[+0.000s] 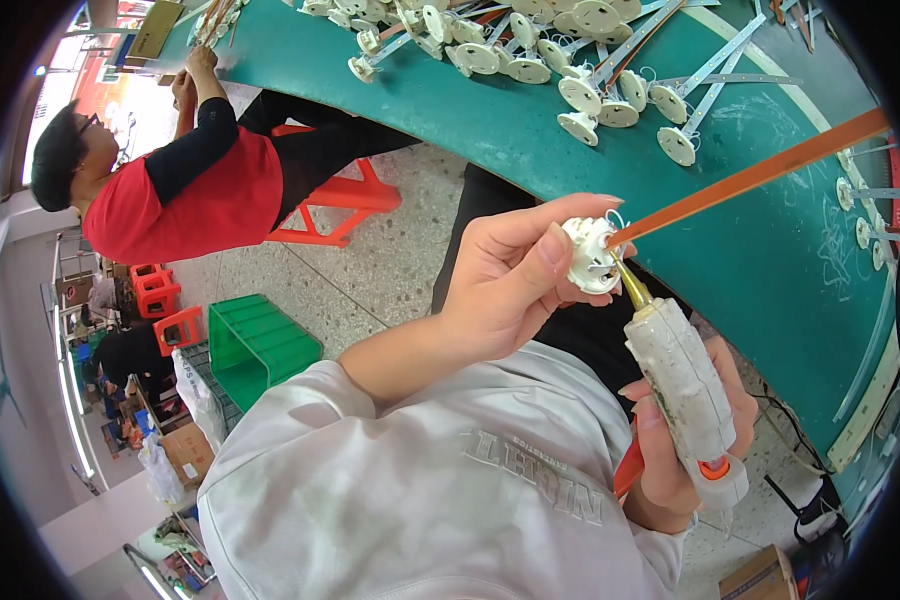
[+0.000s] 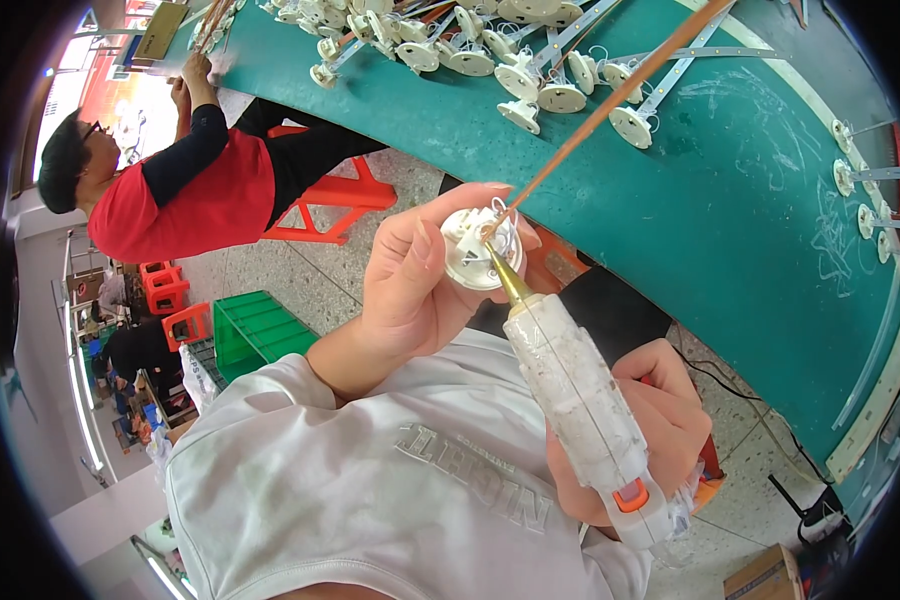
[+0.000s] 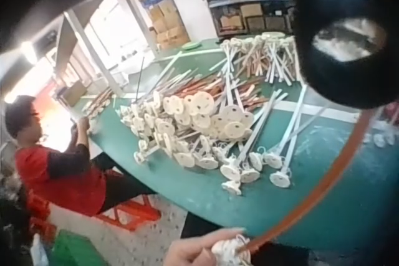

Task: Assembling electronic or lamp components by attaching LED strips to plastic bases using a hot glue gun.

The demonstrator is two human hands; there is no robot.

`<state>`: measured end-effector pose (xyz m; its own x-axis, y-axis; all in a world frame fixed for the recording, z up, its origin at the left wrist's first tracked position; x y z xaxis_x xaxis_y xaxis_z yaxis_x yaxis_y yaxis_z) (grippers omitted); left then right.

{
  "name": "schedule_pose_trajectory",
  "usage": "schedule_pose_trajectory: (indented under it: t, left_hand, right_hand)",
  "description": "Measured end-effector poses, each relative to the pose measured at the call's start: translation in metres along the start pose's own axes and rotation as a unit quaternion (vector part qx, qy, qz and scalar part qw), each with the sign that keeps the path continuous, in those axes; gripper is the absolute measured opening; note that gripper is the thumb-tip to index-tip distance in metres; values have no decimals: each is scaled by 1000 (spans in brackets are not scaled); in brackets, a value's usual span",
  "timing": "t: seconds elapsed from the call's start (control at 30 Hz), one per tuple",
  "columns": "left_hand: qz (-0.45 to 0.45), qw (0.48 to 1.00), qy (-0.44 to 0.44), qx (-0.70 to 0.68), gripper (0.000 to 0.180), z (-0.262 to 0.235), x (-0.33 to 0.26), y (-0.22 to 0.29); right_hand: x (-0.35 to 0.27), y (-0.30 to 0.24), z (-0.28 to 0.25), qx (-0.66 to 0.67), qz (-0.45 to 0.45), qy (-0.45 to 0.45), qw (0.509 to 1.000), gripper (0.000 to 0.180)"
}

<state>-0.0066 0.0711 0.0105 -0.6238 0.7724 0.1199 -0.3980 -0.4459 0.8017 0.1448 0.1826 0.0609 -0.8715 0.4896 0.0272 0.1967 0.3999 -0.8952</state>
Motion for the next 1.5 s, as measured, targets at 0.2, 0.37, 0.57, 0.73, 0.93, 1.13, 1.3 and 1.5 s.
schedule_pose_trajectory:
  t: [0.2, 0.37, 0.57, 0.73, 0.93, 1.13, 1.3, 1.5]
  left_hand:
    - [35, 999, 7, 1, 53, -4, -3, -2]
    - [140, 984, 3, 106, 47, -9, -4, 5]
    - [212, 972, 48, 85, 37, 1, 5, 8]
    - [166, 976, 139, -17, 35, -15, 21, 2]
    - [208, 953, 131, 178, 34, 15, 101, -8]
    - [161, 972, 38, 169, 33, 75, 163, -59]
    - [29, 999, 35, 0, 46, 94, 212, -87]
    - [48, 993, -31, 103, 47, 105, 196, -87]
  right_hand:
    - [-1, 4, 5, -13, -31, 19, 999, 20]
    - [-2, 0, 4, -51, -21, -13, 998, 22]
    - [-1, 5, 4, -14, -40, 3, 999, 23]
    - [-9, 18, -14, -1, -28, 66, 997, 23]
    - [-11, 94, -93, -317, 105, 317, 888, 17]
    - [-12, 125, -132, -364, 196, 381, 827, 24]
    - [-12, 123, -141, -271, 182, 318, 890, 40]
    - [-27, 121, -152, -208, 210, 224, 929, 46]
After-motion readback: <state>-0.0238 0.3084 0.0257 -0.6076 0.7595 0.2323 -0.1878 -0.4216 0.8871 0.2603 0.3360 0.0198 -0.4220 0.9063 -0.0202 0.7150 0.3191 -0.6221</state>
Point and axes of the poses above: each hand's wrist, its own x-axis towards the middle knuckle, its own z-axis out of the palm, y = z × x, the point moved 4 cm from there along x, towards the middle knuckle, and after that the axes turned 11 degrees about z, right-handed, at the moved point
